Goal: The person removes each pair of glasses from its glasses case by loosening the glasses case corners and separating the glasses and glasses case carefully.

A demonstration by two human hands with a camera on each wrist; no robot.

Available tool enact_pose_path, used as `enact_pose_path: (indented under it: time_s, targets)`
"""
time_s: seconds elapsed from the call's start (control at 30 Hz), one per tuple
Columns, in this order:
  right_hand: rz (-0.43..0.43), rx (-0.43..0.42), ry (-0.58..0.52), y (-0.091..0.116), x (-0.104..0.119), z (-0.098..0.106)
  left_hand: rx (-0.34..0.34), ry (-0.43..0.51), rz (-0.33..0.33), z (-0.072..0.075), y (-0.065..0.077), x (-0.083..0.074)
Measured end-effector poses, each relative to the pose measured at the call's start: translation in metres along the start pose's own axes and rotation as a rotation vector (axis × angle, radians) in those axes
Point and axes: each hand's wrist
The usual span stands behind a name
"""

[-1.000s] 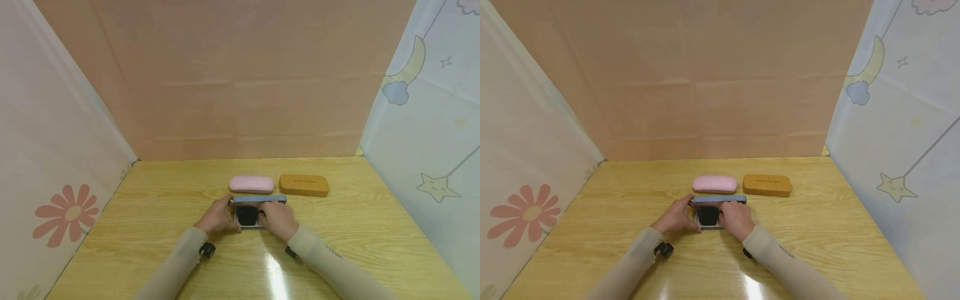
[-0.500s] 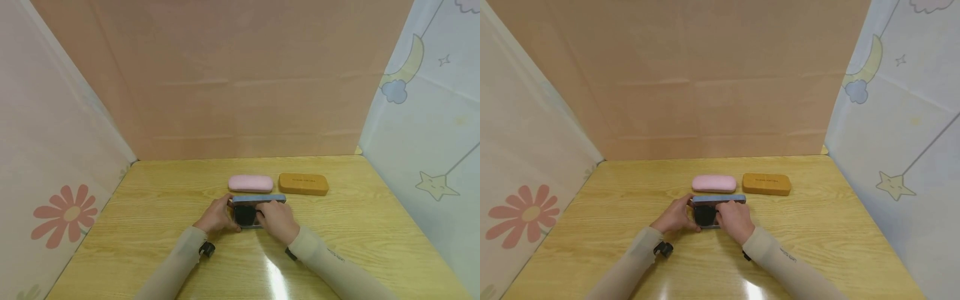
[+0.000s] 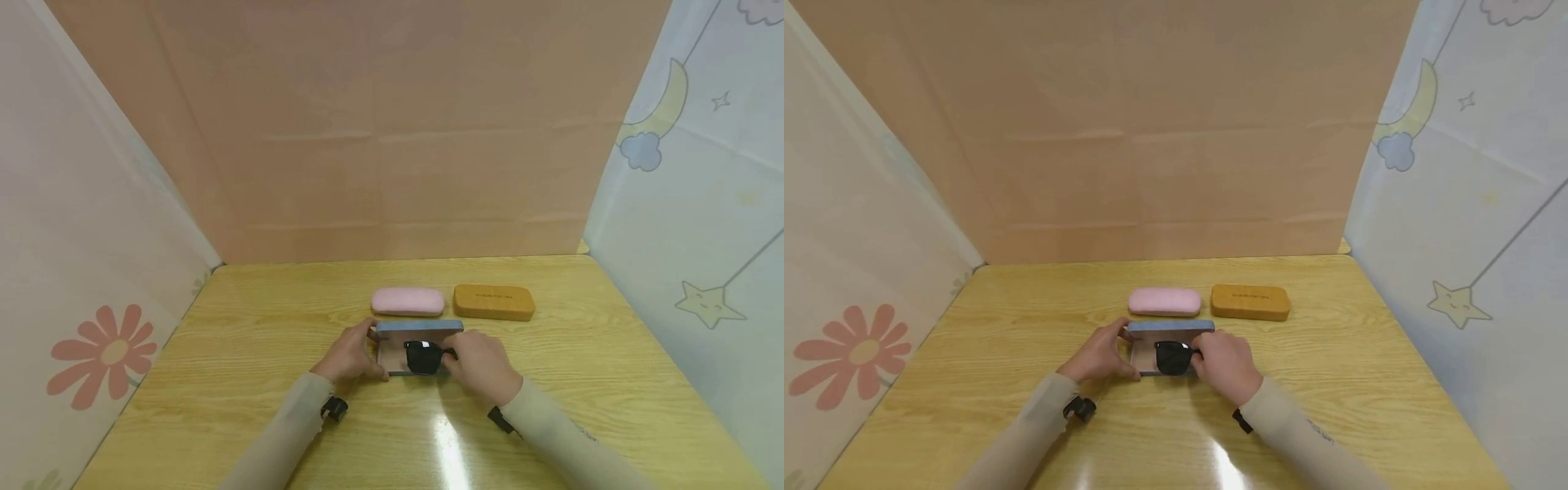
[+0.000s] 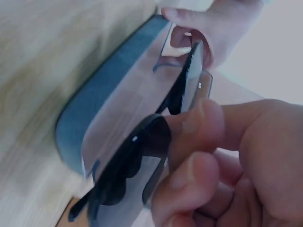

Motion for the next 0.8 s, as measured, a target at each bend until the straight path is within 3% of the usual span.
enact_pose_path:
  time_s: [0.23,0.5,0.8]
  targets:
    - [-0.037,0.057,0.003,0.006,-0.024,0.012,0.004,-0.024,-0.011,0.003,0.000,0.003]
    - [-0.082,0.165,0.007,0.014,-0.055,0.013,-0.010,-0.042,-0.014,0.009,0.002,0.011]
    - [-0.108,0.166,0.025,0.012,-0.083,0.007,-0.015,-0.041,-0.003,0.012,0.003,0.013]
Point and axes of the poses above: each hand's wrist, its own y-axis away from the middle knuckle, its own z-axis out of the back of the hand, x = y × z, and after that the axes turned 9 degrees about y, right-handed
